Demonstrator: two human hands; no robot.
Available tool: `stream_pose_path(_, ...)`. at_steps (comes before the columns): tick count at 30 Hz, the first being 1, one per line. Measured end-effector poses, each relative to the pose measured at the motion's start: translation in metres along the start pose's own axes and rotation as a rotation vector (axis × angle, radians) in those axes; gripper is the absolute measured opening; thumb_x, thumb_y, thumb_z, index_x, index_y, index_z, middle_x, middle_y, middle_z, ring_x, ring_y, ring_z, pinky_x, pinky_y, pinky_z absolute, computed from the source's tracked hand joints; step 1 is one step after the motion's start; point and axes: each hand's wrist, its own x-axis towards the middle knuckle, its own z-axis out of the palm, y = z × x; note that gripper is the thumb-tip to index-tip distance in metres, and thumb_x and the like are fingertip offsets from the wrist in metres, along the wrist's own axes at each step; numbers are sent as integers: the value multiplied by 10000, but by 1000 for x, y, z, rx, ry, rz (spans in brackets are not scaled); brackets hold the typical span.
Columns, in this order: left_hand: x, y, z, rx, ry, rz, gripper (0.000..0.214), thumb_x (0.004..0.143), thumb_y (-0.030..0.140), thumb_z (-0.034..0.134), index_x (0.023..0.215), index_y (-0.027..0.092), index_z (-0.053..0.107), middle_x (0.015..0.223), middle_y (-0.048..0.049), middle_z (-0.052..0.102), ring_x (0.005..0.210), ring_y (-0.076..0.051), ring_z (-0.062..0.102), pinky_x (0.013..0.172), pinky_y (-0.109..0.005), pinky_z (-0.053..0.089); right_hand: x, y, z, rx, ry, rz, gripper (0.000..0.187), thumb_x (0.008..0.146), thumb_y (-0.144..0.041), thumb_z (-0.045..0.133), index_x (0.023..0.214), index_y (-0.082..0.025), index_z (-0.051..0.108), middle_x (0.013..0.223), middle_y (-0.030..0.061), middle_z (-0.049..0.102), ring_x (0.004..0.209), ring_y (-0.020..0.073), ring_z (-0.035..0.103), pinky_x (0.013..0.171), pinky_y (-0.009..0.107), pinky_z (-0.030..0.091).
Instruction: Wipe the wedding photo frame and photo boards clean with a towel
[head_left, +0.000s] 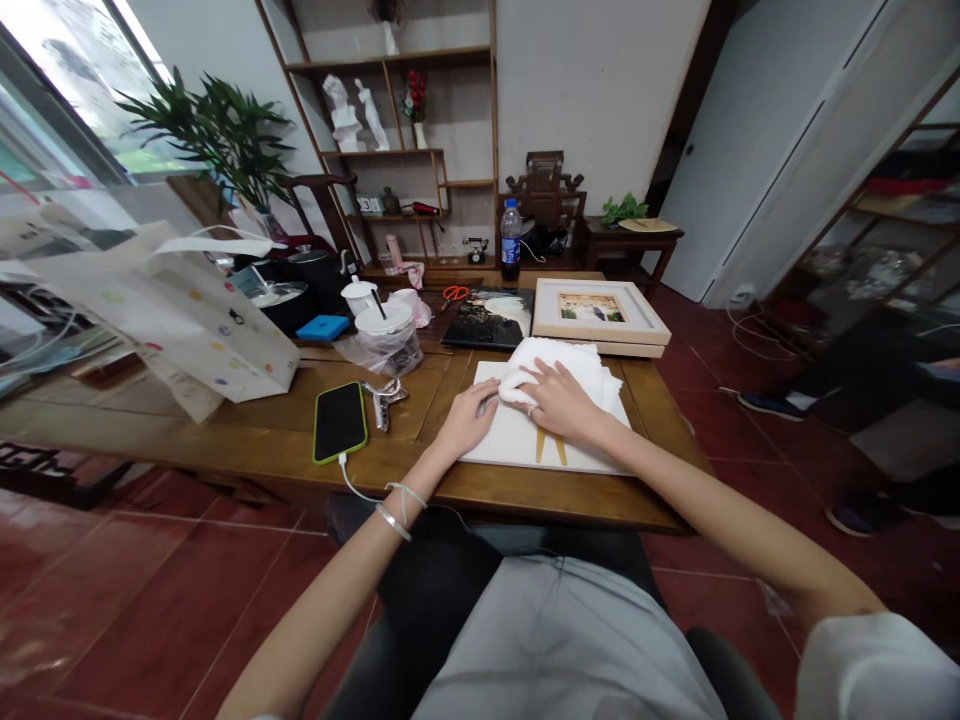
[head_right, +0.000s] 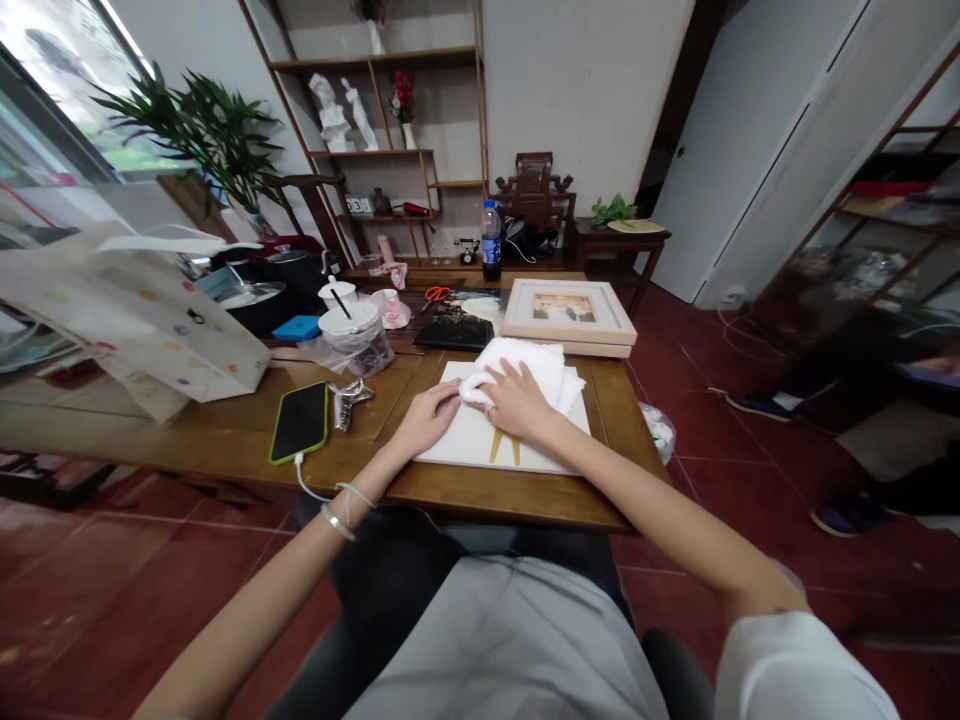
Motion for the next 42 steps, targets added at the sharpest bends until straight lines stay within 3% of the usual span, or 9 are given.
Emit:
stream_pose_path(7, 0, 5, -4, -15, 29, -6, 329, 900, 230, 377, 1116, 143, 610, 1224, -90, 593, 1166, -187, 526, 1035, -359, 380, -45, -54, -14, -56, -40, -197, 333, 812, -223, 491, 1101, -111, 615, 1337, 202, 438, 1280, 367, 300, 1028, 517, 233)
stream_pose_path(12, 0, 8, -5, -57, 39, -1, 351, 914, 261, 351, 1089, 131, 627, 1232, -93, 588, 1198, -186, 499, 1050, -352, 360, -73, -79, -33, 57, -113, -343, 320, 793, -253, 527, 1076, -140, 623, 1368, 174, 414, 1305, 334, 271, 1047, 480, 235)
stream_pose_path(19, 0, 7, -4, -24, -3, -12, 338, 906, 247, 364, 1053, 132, 646, 1168, -93, 630, 1117, -196, 565, 1001, -341, 407, -60, -40, -40, 203, -136, -256, 357, 693, -103, 530, 1028, -197, 607, 1250, 129, 537, 1213, 257, 420, 999, 429, 286)
stream_pose_path(23, 1, 4, -3, -7, -3, 20, 308, 873, 200, 426, 1086, 131, 637, 1188, -106, 616, 1134, -213, 552, 1003, -338, 402, -38, -6, -37, 308, -117, -141, 265, 651, -74, 484, 860, -181, 607, 927, 76, 642, 879, 223, 567, 757, 308, 396)
stream_pose_path(26, 1, 2, -3, -2, 10, 20, 317, 848, 166, 451, 1112, 159, 627, 1203, -84, 609, 1138, -209, 549, 1005, -343, 401, -19, 18, -41, 443, -59, -87, 157, 650, -102, 466, 746, -166, 573, 726, 20, 604, 680, 174, 530, 636, 263, 369)
stream_pose_path(30, 0, 1, -2, 14, 20, 4, 338, 830, 155, 464, 1130, 154, 620, 1209, -79, 606, 1131, -205, 555, 1008, -348, 403, 6, 40, -50, 532, 70, 19, 144, 639, -129, 454, 728, -159, 563, 731, 13, 598, 645, 166, 516, 593, 255, 349)
stream_pose_path(34, -1, 0, -1, 9, 7, -19, 325, 825, 164, 470, 1100, 123, 639, 1199, -98, 609, 1135, -206, 555, 1019, -349, 393, 33, 36, -48, 470, 167, 44, 187, 626, -93, 416, 724, -150, 565, 734, 26, 606, 645, 168, 516, 589, 255, 340)
stream_pose_path(39, 0, 0, -1, 19, 17, -8, 294, 820, 156, 473, 1038, 146, 670, 1115, -82, 660, 1047, -205, 608, 952, -339, 450, 50, 14, -30, 383, 22, -127, 233, 638, -80, 432, 787, -146, 598, 812, 53, 650, 715, 186, 543, 638, 259, 348)
stream_pose_path(42, 0, -1, -1, 10, 16, -5, 297, 821, 158, 472, 1044, 152, 668, 1125, -76, 655, 1065, -202, 600, 968, -345, 441, 39, 19, -29, 377, 3, -112, 276, 655, -80, 429, 853, -140, 612, 893, 79, 661, 778, 206, 559, 677, 269, 363)
